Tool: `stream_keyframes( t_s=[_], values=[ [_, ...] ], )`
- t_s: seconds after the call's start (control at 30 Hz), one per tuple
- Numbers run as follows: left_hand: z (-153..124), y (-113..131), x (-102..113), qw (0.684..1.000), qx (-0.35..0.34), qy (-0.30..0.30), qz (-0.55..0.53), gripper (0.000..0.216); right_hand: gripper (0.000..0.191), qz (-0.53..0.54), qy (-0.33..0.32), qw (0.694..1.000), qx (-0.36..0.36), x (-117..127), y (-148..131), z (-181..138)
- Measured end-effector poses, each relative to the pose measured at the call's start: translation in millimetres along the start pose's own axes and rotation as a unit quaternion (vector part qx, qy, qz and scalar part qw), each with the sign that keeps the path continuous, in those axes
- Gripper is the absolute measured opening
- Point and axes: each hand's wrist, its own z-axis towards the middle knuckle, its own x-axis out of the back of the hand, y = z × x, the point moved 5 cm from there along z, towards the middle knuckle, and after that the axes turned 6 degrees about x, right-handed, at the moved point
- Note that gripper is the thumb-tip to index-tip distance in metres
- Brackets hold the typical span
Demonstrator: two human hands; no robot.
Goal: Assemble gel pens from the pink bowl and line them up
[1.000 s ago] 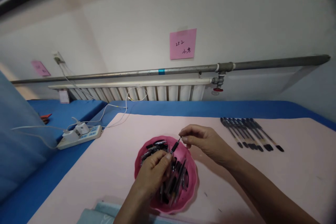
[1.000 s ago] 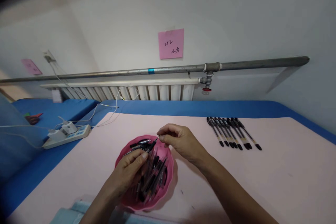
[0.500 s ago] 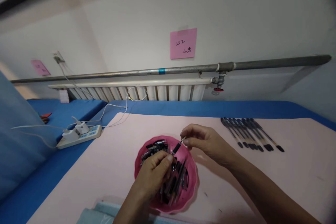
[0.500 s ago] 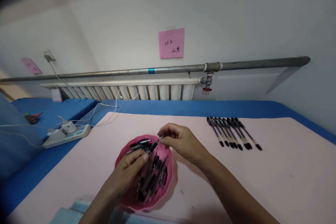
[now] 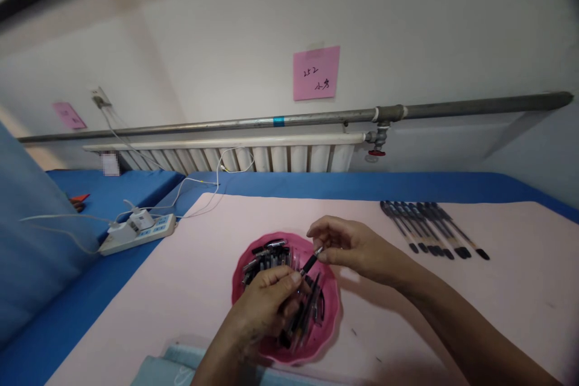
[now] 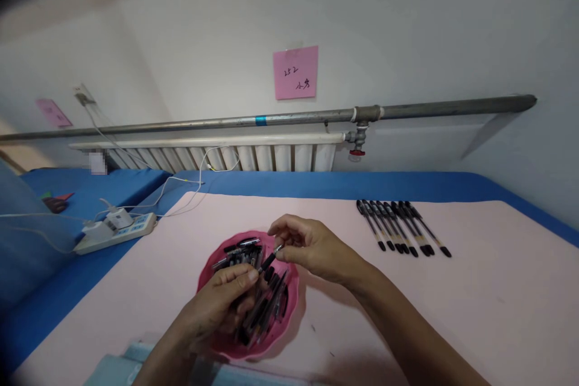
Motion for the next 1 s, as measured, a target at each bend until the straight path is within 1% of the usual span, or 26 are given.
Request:
stream_keyframes(
  t_s=[0.13,0.3,0.4,0.43,0.57,0.63,0.7,0.77,0.83,0.93,1.0],
  values=[
    [-1.1,4.3,-3.9,0.999,-0.037,-0.006,-0.011,0.039,0.018,0.021,0.004,1.0,-0.007,1.1,-3.8,-0.9],
    [-1.1,5.2,1.0,0.997,-0.067,0.018,0.027,0.036,0.018,0.076,0.026,0.996,-0.037,0.0,-0.8,-0.9],
    [-0.2,3.3,2.5,0.996,-0.08,0.019,0.031,0.035,0.012,0.092,0.035,0.994,-0.05,-5.1,2.0,0.6],
    [0.5,2.3,2.3,0.996,-0.084,0.017,0.029,0.035,0.014,0.094,0.045,0.993,-0.054,-6.8,2.9,1.3],
    [5.1,-1.3,2.1,0.997,-0.076,0.02,0.014,0.036,0.03,0.058,0.12,0.989,-0.065,-8.4,5.4,2.3],
    [7.0,-1.4,2.9,0.998,-0.064,0.026,-0.002,0.036,0.028,0.066,0.117,0.989,-0.059,-10.3,6.1,2.4],
    [7.4,0.7,3.2,0.998,-0.059,0.026,-0.021,0.036,0.024,0.108,0.09,0.989,-0.052,-13.3,7.7,2.5],
    [6.5,2.9,2.6,0.998,-0.057,0.022,-0.035,0.036,0.021,0.137,0.079,0.986,-0.046,-14.3,9.8,2.6],
    [5.1,4.1,1.4,0.998,-0.053,0.019,-0.04,0.036,0.017,0.124,0.097,0.987,-0.04,-13.0,11.6,3.0],
    [3.4,4.8,0.4,0.997,-0.055,0.025,-0.04,0.037,0.022,0.078,0.14,0.986,-0.046,-11.0,12.9,3.1],
    [3.0,4.7,-0.1,0.997,-0.057,0.027,-0.043,0.037,0.022,0.08,0.133,0.987,-0.046,-13.0,12.4,3.6]
  ],
)
